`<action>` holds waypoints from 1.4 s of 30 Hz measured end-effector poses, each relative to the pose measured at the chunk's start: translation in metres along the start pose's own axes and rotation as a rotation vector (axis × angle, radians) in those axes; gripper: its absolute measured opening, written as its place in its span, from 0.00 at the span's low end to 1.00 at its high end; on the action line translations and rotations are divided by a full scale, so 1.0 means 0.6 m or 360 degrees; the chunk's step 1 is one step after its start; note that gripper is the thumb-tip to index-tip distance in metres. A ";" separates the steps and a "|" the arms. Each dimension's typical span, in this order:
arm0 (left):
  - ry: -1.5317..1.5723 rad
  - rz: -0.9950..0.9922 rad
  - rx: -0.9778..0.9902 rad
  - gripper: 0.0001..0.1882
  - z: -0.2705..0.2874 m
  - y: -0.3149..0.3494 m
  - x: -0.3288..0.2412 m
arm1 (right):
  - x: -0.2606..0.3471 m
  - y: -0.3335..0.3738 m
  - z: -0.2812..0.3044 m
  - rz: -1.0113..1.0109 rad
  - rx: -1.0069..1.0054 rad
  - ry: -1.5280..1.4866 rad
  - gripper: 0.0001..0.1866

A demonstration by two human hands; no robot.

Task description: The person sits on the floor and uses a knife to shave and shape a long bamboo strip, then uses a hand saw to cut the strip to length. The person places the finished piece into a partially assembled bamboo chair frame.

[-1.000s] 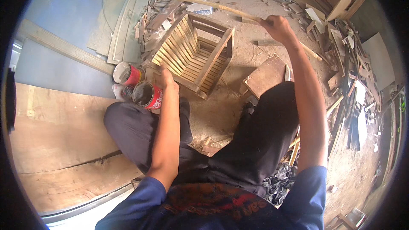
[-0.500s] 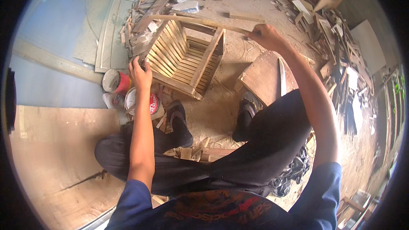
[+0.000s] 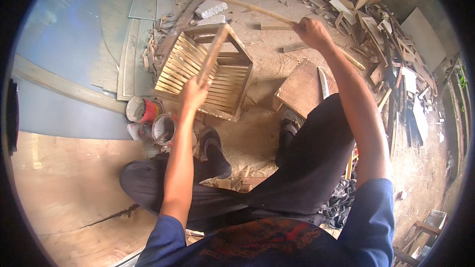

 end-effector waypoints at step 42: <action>0.2499 0.0760 -0.0741 0.18 -0.053 0.006 0.268 | 0.044 0.064 -0.122 0.0491 0.0667 0.0163 0.33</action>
Point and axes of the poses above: each hand's wrist, its own y-axis away from the middle knuckle, its own z-axis out of the back of the hand, x = y × z, the point moved 2 cm from there along -y, towards the middle knuckle, and after that the axes turned 3 degrees about y, right-handed, at the moved point
